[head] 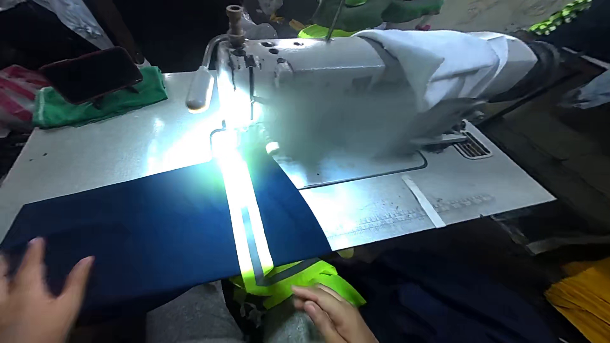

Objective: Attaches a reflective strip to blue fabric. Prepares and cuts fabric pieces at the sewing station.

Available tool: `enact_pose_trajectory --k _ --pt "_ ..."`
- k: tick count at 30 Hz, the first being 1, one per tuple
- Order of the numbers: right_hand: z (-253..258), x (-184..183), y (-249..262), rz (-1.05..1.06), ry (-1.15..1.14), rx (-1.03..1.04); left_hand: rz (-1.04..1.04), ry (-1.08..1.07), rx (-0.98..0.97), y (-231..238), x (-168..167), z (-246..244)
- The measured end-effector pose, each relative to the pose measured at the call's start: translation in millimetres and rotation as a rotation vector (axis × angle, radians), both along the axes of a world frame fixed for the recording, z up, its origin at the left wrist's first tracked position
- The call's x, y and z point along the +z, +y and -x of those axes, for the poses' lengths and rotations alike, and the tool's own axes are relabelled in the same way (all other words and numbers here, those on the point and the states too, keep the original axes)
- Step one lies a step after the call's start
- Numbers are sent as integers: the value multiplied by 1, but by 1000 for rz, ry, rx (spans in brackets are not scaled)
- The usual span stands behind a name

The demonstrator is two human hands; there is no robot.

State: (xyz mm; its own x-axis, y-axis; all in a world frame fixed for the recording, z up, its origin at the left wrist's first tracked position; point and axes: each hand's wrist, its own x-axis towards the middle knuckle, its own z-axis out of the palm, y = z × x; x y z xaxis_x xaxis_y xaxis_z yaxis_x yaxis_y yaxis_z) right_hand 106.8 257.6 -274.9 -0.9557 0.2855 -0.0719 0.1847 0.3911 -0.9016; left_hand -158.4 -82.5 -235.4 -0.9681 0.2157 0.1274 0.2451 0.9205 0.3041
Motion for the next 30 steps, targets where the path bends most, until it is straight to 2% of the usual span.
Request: enact_pose_trajectory --k 1,3,6,9,12,15,17,18,20,22,24,26,30 --pt "8 -10 -10 159 -70 -23 -49 74 -115 16 -5 -2" --pt "26 -35 -24 324 -93 -71 -170 127 -335 64 -18 -10" --pt "46 -56 -42 426 49 -130 -318 -12 -538 127 -28 -22" --pt "47 -32 -52 409 40 -78 -343 -68 -597 151 -33 -27" --pt "41 3 -61 535 10 -4 -327 -74 -601 154 -35 -30" --pt "40 3 -61 535 -34 -2 -247 -52 -604 154 -37 -35" --pt "39 -8 -56 425 -103 6 -180 -23 -610 156 -38 -36" --pt "39 -10 -53 306 -136 17 -162 -17 -614 156 -38 -36" --pt "38 -2 -48 -74 -133 46 -146 -19 -622 157 -38 -35" --pt "44 9 -42 -462 75 -9 -149 -12 -624 156 -38 -34" --pt "56 10 -32 -727 261 -49 -153 2 -624 156 -40 -34" --pt "65 8 -24 -856 301 -25 -150 0 -622 157 -40 -34" --pt "67 4 -17 -969 283 49 -224 71 -697 156 -41 -40"
